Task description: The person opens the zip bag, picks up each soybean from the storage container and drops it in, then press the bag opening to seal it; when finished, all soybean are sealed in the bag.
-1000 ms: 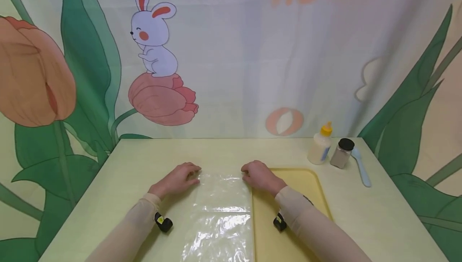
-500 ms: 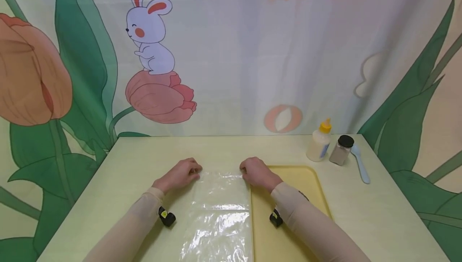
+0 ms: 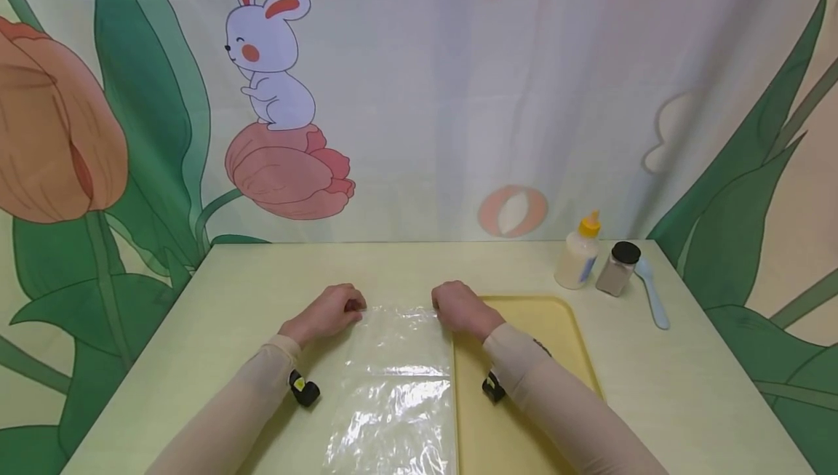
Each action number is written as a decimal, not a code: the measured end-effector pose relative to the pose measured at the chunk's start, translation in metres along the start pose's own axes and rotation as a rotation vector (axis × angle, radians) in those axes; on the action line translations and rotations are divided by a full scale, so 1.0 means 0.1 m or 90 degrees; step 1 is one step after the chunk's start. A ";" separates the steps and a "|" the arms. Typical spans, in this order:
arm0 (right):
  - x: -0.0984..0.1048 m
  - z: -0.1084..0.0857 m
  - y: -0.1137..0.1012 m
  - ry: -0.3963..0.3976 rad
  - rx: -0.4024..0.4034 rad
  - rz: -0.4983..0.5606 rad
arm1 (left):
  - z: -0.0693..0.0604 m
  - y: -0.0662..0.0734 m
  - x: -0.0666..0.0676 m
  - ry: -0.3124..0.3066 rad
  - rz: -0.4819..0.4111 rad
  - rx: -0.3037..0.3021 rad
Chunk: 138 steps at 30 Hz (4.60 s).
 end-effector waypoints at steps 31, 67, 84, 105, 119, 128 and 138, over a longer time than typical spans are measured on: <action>0.13 0.16 -0.03 -0.128 -0.061 -0.007 | 0.08 -0.02 0.03 -0.054 -0.033 0.048; 0.09 0.10 0.11 -0.075 -0.051 0.072 | 0.02 0.01 0.10 -0.015 0.014 -0.008; 0.18 -0.06 0.06 -0.022 0.013 0.034 | -0.09 0.06 0.11 0.053 -0.014 -0.060; 0.30 -0.37 -0.02 0.085 0.065 0.053 | -0.27 0.24 0.23 0.111 -0.031 -0.100; 0.36 -0.53 -0.04 0.111 0.082 0.061 | -0.35 0.32 0.25 0.136 -0.069 -0.135; 0.38 -0.65 -0.08 0.143 0.106 0.064 | -0.45 0.38 0.26 0.137 -0.084 -0.131; 0.40 -0.78 -0.15 0.166 0.100 0.090 | -0.57 0.47 0.29 0.141 -0.093 -0.137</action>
Point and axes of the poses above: each hand's wrist, its own z-axis towards the middle knuckle, its own x-axis out of the back of the hand, y = z × x, the point moved 1 cm from there along z, towards the middle knuckle, and after that the axes turned 6 degrees about -x, right-handed, at the moved point
